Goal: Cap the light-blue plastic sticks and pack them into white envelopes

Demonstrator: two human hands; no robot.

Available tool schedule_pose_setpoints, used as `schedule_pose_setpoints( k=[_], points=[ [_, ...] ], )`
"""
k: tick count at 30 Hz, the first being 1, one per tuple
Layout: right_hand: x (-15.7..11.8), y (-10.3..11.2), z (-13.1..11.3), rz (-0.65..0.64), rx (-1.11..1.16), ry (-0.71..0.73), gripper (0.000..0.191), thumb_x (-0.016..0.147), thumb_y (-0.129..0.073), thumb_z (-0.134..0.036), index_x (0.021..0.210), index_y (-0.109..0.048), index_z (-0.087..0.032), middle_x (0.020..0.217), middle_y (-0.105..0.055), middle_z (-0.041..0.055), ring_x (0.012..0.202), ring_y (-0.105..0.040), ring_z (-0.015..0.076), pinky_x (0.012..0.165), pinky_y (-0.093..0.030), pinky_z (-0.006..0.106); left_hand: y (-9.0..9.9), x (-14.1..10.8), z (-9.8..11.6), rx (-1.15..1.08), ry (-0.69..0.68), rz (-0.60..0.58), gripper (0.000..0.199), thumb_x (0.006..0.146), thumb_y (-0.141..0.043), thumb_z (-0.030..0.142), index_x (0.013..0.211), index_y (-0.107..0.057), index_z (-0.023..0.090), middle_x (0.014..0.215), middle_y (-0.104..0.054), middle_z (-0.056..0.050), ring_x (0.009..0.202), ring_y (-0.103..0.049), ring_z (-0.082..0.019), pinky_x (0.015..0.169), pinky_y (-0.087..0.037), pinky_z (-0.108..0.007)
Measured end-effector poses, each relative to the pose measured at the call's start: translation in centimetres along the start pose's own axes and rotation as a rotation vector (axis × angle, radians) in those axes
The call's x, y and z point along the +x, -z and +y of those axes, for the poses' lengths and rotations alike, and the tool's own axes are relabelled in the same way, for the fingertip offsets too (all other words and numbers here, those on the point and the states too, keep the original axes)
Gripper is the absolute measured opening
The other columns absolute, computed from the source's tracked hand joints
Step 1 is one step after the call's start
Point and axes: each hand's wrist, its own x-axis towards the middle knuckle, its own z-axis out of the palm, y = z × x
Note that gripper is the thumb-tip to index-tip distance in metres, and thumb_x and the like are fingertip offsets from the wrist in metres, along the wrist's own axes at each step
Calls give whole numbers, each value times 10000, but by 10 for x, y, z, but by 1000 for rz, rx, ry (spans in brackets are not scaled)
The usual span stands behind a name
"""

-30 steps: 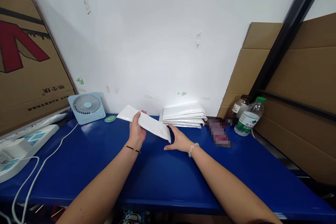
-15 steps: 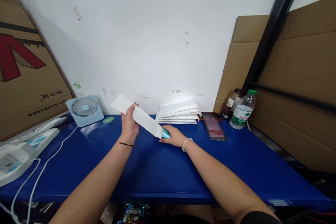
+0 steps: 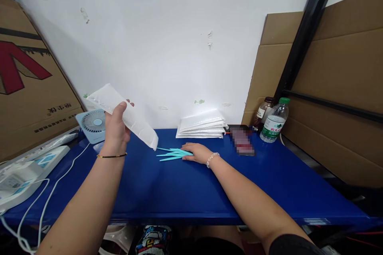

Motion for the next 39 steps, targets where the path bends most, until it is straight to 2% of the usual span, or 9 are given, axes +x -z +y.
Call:
schedule_pose_setpoints(
  k=[6, 9, 12, 15, 18, 22, 25, 31, 39],
  points=[
    [-23, -11, -26, -7, 88, 77, 462, 879, -499, -459, 1305, -530, -283, 1369, -507, 26, 1291, -427, 226, 1089, -330, 363, 22, -7, -51, 628, -35, -251, 738, 508, -809, 285, 1183, -522, 212, 1089, -618, -94, 1058, -563, -288, 1001, -354, -415],
    [-32, -6, -33, 24, 86, 56, 504, 852, -544, -471, 1321, -509, -290, 1368, -507, 26, 1302, -409, 235, 1101, -311, 390, 34, -22, -91, 1085, -21, -523, 744, 561, -760, 367, 1241, -499, 215, 1171, -589, -153, 1138, -512, -346, 1021, -288, -474],
    [-35, 12, -23, 252, 98, -32, 401, 889, -499, -430, 1248, -572, -267, 1272, -585, 55, 1221, -487, 235, 1061, -348, 409, 41, -34, -119, 1334, 35, -836, 817, 555, -744, 479, 1280, -477, 215, 1208, -568, -191, 1179, -468, -387, 1000, -261, -541],
    [-41, 31, -3, 393, 122, -140, 299, 909, -463, -380, 1070, -663, -227, 1073, -658, 75, 1001, -595, 212, 890, -462, 364, 40, -37, -127, 1341, 90, -968, 850, 562, -699, 608, 1288, -475, 228, 1309, -497, -197, 1248, -388, -396, 996, -256, -546],
    [-46, 36, 10, 256, 144, -204, 258, 860, -539, -384, 984, -686, -213, 968, -645, 67, 844, -600, 191, 727, -479, 314, 31, -40, -122, 1173, 98, -1051, 594, 697, -587, 608, 1164, -580, 240, 1210, -571, -130, 1133, -497, -318, 939, -357, -432],
    [-43, 27, 12, 104, 97, -168, 255, 788, -640, -367, 994, -676, -222, 969, -591, 60, 896, -552, 197, 774, -456, 312, 16, -56, -114, 893, 133, -1306, 402, 733, -590, 532, 974, -670, 220, 928, -646, -65, 839, -590, -210, 731, -437, -280],
    [-36, 21, 7, 61, 52, -143, 142, 767, -662, -300, 867, -664, -198, 909, -573, 50, 898, -529, 195, 789, -442, 311, 9, -72, -110, 849, 88, -1347, 335, 788, -547, 492, 932, -685, 223, 868, -655, -49, 796, -587, -191, 698, -424, -258],
    [-26, 22, 1, 73, 115, -214, 98, 813, -592, -278, 822, -611, -182, 779, -591, 15, 673, -528, 132, 600, -411, 242, -3, -81, -104, 913, -41, -1400, 254, 860, -471, 369, 890, -692, 248, 835, -688, -26, 730, -587, -178, 670, -377, -259],
    [-17, 34, 32, 169, 165, -367, 92, 777, -604, -252, 762, -622, -164, 715, -642, 20, 651, -561, 138, 586, -416, 241, 5, -52, -126, 1250, -168, -1093, 278, 888, -425, 316, 802, -670, 216, 873, -669, -84, 872, -584, -228, 782, -337, -316]
  ],
)
